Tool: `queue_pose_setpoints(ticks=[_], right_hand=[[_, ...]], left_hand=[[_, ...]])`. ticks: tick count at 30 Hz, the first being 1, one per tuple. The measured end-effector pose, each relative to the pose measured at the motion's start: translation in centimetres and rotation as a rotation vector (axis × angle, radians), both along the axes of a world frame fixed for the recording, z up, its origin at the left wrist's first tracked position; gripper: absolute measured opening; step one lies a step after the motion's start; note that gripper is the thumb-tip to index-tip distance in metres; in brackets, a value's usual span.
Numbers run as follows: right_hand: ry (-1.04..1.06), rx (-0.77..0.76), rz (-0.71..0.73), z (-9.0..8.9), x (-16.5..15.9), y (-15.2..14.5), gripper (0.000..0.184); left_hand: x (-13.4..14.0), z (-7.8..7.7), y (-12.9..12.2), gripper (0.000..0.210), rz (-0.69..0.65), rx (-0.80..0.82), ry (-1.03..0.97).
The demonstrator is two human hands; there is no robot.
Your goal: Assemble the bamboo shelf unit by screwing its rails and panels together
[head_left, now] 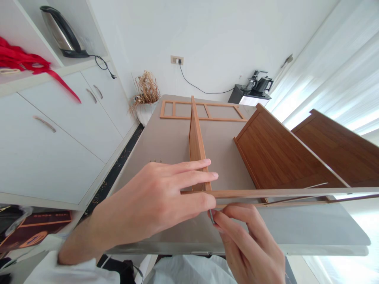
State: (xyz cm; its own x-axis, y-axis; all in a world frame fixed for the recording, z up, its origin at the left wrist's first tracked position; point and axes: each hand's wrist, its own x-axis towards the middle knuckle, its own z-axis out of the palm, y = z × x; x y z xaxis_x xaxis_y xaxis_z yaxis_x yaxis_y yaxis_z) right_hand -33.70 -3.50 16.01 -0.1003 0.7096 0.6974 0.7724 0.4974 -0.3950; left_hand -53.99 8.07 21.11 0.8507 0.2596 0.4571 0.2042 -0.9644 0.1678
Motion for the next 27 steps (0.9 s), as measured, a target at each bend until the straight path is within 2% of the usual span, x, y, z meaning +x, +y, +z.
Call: queue_pose_setpoints(ticks=[16,22,27], right_hand=[[-0.040,0.023,0.017,0.55,0.18,-0.06,0.028],[-0.070,0.058,-0.007,0.27,0.28,-0.37,0.039],[-0.073,0.056,-0.018,0.69,0.02,-0.33,0.033]], left_hand=[[0.00,0.18,0.22,0.016,-0.020,0.018,-0.010],[-0.03,0.28,0.14,0.013,-0.027,0.020,-0.013],[-0.02,0.31,0.06,0.013,-0.010,0.023,-0.012]])
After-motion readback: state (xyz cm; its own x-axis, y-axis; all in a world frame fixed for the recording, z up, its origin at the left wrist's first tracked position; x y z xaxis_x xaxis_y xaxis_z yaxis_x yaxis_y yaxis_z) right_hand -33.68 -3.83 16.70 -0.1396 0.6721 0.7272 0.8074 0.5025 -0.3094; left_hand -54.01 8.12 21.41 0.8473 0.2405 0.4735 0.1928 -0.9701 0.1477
